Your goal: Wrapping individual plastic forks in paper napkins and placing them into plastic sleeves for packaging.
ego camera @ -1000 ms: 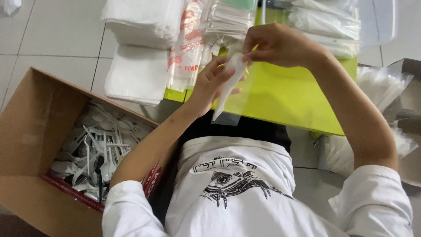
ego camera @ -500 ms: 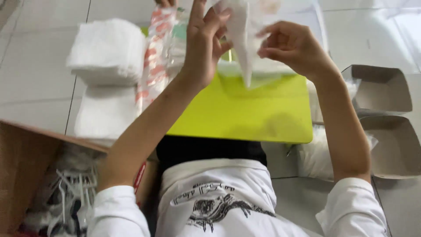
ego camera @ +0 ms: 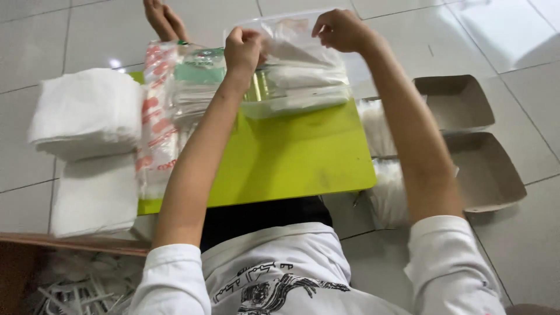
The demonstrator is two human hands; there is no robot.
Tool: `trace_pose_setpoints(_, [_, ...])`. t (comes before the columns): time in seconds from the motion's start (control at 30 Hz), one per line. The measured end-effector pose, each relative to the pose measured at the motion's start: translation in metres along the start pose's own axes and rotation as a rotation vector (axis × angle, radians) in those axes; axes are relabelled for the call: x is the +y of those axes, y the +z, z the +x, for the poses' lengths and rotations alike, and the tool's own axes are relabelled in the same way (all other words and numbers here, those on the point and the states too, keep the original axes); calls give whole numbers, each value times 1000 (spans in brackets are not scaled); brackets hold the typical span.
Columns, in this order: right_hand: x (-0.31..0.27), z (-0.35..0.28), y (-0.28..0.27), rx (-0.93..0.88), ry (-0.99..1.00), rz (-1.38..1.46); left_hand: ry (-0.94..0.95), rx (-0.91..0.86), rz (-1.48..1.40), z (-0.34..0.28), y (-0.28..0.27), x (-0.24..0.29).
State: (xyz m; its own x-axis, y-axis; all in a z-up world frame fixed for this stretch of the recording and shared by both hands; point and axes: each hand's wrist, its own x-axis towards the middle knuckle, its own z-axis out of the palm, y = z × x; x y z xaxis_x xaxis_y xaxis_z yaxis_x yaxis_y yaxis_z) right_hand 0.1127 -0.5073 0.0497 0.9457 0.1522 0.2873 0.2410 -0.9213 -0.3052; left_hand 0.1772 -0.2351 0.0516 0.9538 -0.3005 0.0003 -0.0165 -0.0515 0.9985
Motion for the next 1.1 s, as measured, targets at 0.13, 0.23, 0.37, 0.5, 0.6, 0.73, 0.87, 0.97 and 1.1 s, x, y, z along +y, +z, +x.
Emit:
trace_pose_setpoints(0.13, [5,7,15,41,256,-130,254,-8,453,38,17,-41])
trace_pose_setpoints(0.23, [-12,2,17,187,244,-229,154,7,594,52,28,-58])
trace_pose_setpoints(0.37, [-1,1,27,128,259,-245,58,92,536,69,38,-70])
trace_pose_setpoints(0.5, [35,6,54,-66,406,-213,36,61,636,46,35,-45])
trace_pose_setpoints(0.6, [39,1,70,134,301,-400,155,118,653,48,36,-56])
trace_pose_setpoints(0.73, [27,8,78,285,257,-604,89,142,764,48,41,-59])
trace_pose_setpoints(0.87, [43,14,101,-83,398,-404,283,170,817,49,40,-72])
trace_pose_setpoints(0.97, [25,13,92,-255,490,-385,266,200,844,42,41,-63])
trace_pose_setpoints(1.1, [2,6,76,-322,639,-323,218,192,864,31,41,-50])
